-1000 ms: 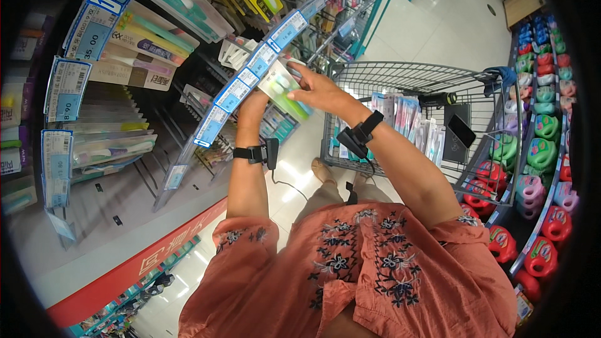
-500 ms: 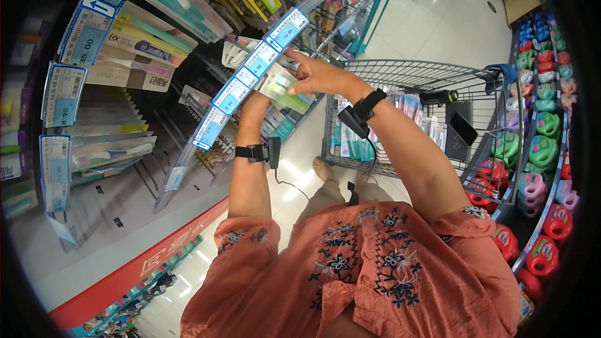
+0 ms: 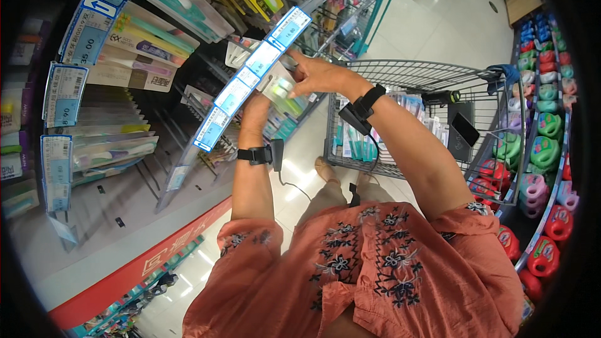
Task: The person picks up packaged toothbrushes from a shelf by hand and places them into a shopping cart.
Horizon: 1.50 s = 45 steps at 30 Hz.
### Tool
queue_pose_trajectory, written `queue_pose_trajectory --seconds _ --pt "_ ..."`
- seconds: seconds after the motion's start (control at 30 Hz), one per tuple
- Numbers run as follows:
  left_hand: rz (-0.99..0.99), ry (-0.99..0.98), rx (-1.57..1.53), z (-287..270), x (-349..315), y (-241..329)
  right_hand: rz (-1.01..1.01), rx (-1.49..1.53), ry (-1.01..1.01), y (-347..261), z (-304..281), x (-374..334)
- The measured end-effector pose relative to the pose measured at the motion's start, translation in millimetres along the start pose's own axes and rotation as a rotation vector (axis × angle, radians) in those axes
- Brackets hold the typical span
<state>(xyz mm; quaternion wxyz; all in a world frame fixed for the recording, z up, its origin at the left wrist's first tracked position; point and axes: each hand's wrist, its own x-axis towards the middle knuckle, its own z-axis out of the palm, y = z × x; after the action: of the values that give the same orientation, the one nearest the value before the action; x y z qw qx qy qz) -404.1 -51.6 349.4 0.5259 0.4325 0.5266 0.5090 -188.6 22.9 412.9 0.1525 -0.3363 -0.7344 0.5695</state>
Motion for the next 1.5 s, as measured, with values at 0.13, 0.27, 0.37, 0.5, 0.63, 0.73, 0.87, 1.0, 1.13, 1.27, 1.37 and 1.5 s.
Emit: queue_pose_trajectory --seconds 0.13,0.27,0.37,0.5,0.63,0.73,0.87,1.0,1.13,1.27,1.37,1.5 --pt "-0.061 0.007 -0.096 13 -11 7 -0.020 0.047 -0.005 11 5 -8" --pt "-0.023 0.011 -0.140 12 -16 7 0.040 0.099 -0.031 4 12 -12" --pt "-0.029 0.012 -0.109 11 -16 10 -0.001 0.077 -0.022 8 16 -12" --pt "-0.017 -0.046 -0.012 11 -11 22 -0.041 0.140 -0.010 12 16 -11" --pt "0.011 -0.055 -0.012 12 -12 22 0.000 0.073 -0.024 6 12 -13" --pt "0.001 0.003 0.107 20 -18 24 -0.043 0.002 -0.013 1 18 -21" --pt "0.056 -0.027 -0.081 33 -28 25 -0.051 0.075 0.020 18 26 -30" --pt "0.081 -0.029 0.046 45 -35 19 -0.041 0.115 0.030 22 27 -48" --pt "0.049 -0.135 -0.082 61 -52 29 0.000 0.105 0.063 28 30 -72" --pt "0.019 -0.178 -0.097 75 -65 30 0.091 0.109 0.087 3 31 -106" --pt "0.039 -0.194 -0.019 86 -67 27 0.106 0.082 0.127 7 31 -125" --pt "-0.174 -0.232 -0.124 84 -80 26 0.021 0.177 0.207 23 43 -139"
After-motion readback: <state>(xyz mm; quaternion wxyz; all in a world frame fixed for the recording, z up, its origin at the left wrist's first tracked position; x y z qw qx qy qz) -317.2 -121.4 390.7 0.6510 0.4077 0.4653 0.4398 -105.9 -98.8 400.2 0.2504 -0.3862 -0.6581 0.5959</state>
